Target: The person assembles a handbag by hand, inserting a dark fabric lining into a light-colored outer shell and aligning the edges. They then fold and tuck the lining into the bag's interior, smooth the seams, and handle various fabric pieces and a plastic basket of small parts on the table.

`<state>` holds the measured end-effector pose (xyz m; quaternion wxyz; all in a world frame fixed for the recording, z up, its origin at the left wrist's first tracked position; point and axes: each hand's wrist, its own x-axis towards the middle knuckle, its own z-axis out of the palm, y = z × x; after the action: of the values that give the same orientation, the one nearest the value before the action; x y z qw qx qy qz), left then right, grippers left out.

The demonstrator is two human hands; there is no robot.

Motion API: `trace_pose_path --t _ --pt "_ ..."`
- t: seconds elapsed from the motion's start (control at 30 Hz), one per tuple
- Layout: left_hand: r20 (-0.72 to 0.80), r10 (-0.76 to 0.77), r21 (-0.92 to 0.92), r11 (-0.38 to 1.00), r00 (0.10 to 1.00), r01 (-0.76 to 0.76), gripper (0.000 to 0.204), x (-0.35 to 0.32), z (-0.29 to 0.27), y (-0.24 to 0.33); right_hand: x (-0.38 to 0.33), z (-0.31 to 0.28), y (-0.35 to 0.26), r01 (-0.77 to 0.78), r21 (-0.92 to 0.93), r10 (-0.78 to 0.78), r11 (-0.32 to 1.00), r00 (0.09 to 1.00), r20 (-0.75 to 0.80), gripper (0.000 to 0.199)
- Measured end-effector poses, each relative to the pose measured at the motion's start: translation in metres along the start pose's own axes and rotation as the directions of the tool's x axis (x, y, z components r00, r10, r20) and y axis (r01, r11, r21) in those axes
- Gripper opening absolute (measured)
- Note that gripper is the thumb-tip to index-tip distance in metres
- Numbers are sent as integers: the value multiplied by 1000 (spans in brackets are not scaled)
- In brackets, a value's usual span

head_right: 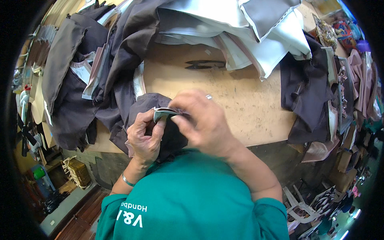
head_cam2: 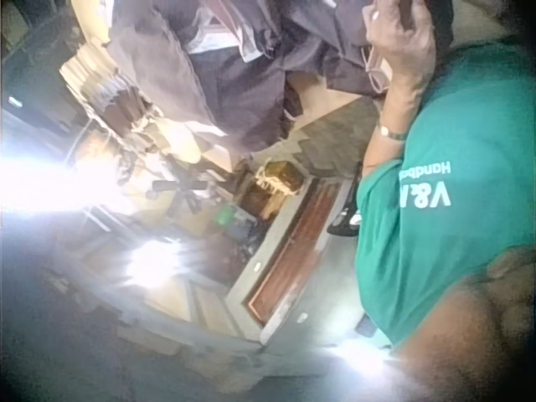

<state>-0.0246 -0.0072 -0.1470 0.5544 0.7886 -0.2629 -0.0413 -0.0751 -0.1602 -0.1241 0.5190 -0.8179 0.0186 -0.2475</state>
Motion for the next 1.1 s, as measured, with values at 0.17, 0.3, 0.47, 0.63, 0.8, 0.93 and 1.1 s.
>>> trace_pose_path --t 0.17,0.3,0.47,0.63,0.8,0.93,1.1 --pt "65 -117 -293 947 991 131 25 -1 -11 8 -13 12 4 483 -207 -477 851 875 80 20" --pt "-7 -94 -208 974 996 91 22 -5 -12 7 -17 14 0 429 -65 -427 901 903 45 19" --pt "-12 230 -50 972 973 -230 22 -4 -11 -1 -17 2 -4 24 158 -36 987 996 76 20" --pt "19 360 81 929 933 -361 21 -2 -10 1 -9 0 -11 21 90 -31 996 994 108 19" --pt "3 452 42 891 892 -452 22 -5 -8 -6 -8 -3 -6 44 74 -56 996 985 165 16" --pt "22 310 -48 950 950 -309 21 -1 -7 4 -6 -1 0 72 128 -95 989 978 183 12" --pt "89 248 -157 960 965 -232 18 4 -10 14 -5 -5 1 -521 496 282 694 831 479 14"
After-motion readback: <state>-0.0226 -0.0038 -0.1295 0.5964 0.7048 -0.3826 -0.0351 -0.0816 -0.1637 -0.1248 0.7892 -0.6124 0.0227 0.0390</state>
